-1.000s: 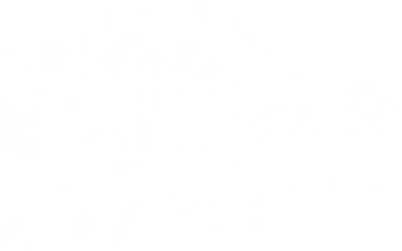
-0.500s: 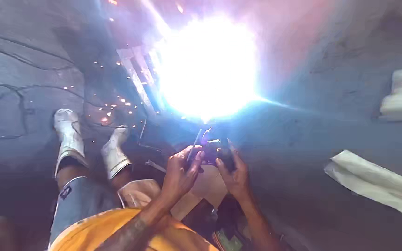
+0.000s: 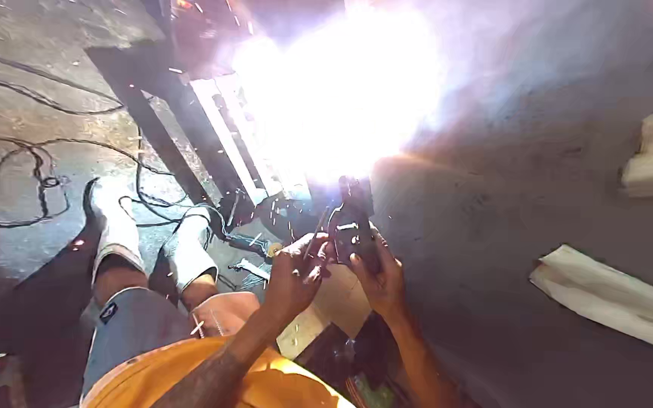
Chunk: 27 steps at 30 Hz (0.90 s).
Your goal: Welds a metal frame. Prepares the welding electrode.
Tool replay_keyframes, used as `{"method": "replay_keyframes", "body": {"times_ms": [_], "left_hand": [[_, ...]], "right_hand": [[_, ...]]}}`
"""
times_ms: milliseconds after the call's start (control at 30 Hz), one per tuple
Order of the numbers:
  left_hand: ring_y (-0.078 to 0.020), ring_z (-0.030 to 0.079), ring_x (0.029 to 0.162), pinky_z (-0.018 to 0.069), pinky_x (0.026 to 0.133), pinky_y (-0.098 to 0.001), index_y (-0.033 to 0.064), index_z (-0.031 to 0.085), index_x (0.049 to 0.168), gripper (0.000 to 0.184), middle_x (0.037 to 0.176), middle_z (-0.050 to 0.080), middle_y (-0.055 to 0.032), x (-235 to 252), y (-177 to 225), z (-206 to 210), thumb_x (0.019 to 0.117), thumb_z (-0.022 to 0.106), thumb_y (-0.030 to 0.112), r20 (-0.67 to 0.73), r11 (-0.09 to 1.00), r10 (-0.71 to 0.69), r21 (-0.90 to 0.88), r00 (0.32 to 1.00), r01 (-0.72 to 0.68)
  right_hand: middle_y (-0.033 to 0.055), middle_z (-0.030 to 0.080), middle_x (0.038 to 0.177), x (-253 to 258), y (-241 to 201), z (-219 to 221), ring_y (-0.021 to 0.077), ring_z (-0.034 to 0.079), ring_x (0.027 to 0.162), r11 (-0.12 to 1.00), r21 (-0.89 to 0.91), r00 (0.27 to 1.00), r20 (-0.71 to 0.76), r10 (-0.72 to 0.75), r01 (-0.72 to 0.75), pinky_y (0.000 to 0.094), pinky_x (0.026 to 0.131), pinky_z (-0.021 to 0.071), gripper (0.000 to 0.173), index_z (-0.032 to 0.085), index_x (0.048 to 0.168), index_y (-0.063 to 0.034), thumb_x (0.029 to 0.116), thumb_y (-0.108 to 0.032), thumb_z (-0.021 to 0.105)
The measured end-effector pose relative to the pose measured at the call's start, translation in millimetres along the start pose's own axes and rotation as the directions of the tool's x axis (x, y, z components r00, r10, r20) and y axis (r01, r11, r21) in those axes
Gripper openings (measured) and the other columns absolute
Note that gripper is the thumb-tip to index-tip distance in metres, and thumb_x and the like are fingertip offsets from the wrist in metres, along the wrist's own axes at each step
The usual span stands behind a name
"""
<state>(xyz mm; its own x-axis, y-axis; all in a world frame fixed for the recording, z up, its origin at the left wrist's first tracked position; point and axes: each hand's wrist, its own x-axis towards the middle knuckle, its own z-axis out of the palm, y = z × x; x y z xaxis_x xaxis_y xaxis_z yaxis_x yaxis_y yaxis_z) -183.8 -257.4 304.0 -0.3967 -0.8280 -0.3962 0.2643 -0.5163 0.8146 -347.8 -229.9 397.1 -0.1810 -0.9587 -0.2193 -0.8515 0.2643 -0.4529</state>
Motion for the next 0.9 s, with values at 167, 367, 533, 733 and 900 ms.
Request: {"method": "replay_keyframes", "body": {"times_ms": [167,367,533,733,900], "left_hand": [[-0.0130,0.073,0.073,0.0651,0.067,-0.0323,0.0045,0.069,0.118,0.023,0.093,0.075,-0.0026,3,0,0,0.1045,0.057,0.018,0.016,0.998,-0.041,-0.038,0.999,0.042],[-0.0124,0.073,0.072,0.0653,0.067,-0.0320,0.0036,0.070,0.117,0.023,0.094,0.075,-0.0027,5,-1,0,0.1041,0.057,0.018,-0.003,0.999,-0.026,-0.019,1.000,0.026],[-0.0106,0.073,0.072,0.0645,0.067,-0.0301,0.0051,0.071,0.116,0.023,0.092,0.075,-0.0012,1,3,2,0.1034,0.058,0.019,-0.015,1.000,-0.014,-0.003,1.000,0.014],[-0.0115,0.072,0.071,0.0646,0.066,-0.0308,0.0048,0.070,0.116,0.022,0.090,0.074,-0.0012,7,-1,1,0.1048,0.056,0.018,0.003,1.000,-0.006,-0.021,1.000,0.006],[-0.0113,0.073,0.071,0.0646,0.066,-0.0306,0.0060,0.071,0.116,0.023,0.091,0.076,-0.0010,10,-5,1,0.1039,0.057,0.019,-0.002,1.000,-0.020,0.011,1.000,0.020]], "right_hand": [[0.0153,0.072,0.118,4,1,1,0.0108,0.071,0.102,0.999,-0.029,1.000,0.004,-0.012,0.012,0.0284,0.092,0.0597,0.057,0.053,0.142,0.0093,0.0951,-0.019,0.070],[0.0155,0.072,0.119,6,-1,0,0.0104,0.071,0.102,1.000,0.011,1.000,0.023,0.013,-0.013,0.0279,0.091,0.0599,0.056,0.053,0.142,0.0090,0.0953,-0.017,0.070],[0.0149,0.072,0.117,4,-1,-3,0.0087,0.071,0.101,1.000,-0.006,1.000,0.012,-0.010,0.011,0.0263,0.091,0.0596,0.055,0.054,0.140,0.0101,0.0960,-0.020,0.068],[0.0163,0.071,0.123,7,0,0,0.0106,0.070,0.108,1.000,0.003,1.000,0.007,-0.009,0.009,0.0277,0.096,0.0580,0.057,0.052,0.143,0.0091,0.0960,-0.018,0.069],[0.0137,0.074,0.111,10,7,2,0.0100,0.072,0.093,1.000,-0.023,1.000,-0.003,-0.018,0.018,0.0289,0.086,0.0610,0.055,0.055,0.140,0.0077,0.0951,-0.020,0.069]]}}
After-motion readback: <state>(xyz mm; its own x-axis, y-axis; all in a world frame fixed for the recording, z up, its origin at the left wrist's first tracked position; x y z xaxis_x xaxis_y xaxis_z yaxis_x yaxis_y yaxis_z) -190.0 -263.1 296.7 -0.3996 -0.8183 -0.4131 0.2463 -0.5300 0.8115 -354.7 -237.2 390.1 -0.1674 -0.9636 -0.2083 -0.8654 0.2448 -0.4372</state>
